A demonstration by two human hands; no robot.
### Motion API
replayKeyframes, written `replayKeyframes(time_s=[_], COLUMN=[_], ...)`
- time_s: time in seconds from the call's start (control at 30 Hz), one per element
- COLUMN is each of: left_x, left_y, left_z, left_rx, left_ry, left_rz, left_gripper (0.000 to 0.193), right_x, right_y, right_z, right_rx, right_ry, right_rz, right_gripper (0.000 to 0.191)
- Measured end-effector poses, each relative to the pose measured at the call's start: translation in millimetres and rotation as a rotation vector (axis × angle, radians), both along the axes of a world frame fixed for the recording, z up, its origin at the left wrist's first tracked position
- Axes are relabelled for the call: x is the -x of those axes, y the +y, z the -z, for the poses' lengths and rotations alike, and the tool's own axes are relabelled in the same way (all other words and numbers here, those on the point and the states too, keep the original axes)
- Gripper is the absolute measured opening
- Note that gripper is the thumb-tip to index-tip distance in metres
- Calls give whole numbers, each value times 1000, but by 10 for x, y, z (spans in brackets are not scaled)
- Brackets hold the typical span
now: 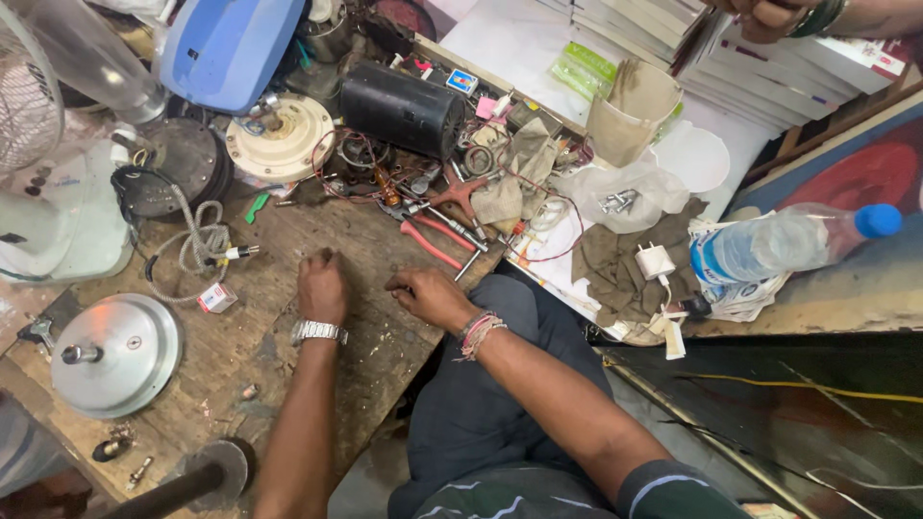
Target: The person disassembles a circular metal appliance part, removes a central component, and uses pliers to adjust internal parts. They then handle a small box and a tube, possibly containing lubricant or adhesive, before reassembling the part and wiping the work surface.
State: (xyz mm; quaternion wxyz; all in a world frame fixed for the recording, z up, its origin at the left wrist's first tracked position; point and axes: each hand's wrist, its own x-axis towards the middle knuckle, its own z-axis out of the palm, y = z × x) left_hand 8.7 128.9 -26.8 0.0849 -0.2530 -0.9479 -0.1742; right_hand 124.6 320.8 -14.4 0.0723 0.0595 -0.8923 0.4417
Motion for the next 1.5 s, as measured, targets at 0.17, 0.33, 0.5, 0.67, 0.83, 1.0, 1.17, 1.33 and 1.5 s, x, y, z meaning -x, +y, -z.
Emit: replayKeyframes(time_s=[0.17, 0.33, 0.5, 0.67, 0.83, 1.0, 1.17, 1.33, 1.5], left_x=[165, 273, 183, 196, 234, -159, -675, -838, -961], left_y=[-47, -162, -150, -78, -75, 10, 128, 107, -57], left_z=[-37, -11, -44, -53, -6, 38, 74, 58, -109], left_rx=[30, -22, -17, -7, -52, -399, -723, -1089, -994], left_ry=[6, 3, -104, -59, -1, -19, -483, -596, -480], left_rz=[44, -14, -197, -193, -104, 32, -190, -111, -192], left_gripper=[25, 33, 38, 40, 38, 21, 27, 18, 24], right_x=[2, 11, 16, 18, 17, 8, -29, -94, -145], right_y=[12, -28, -71, -76, -70, -49, -25, -7, 33], right_z=[-10, -2, -24, -55, -35, -20, -73, -38, -27], right_rx=[-15, 9, 2, -29, -5, -21, 6, 122, 188], right_ry=[28, -151, -44, -71, -28, 85, 76, 10, -34], right_rz=[11, 38, 23, 21, 77, 203, 162, 64, -98], right_gripper=[21, 26, 18, 21, 22, 21, 26, 22, 22])
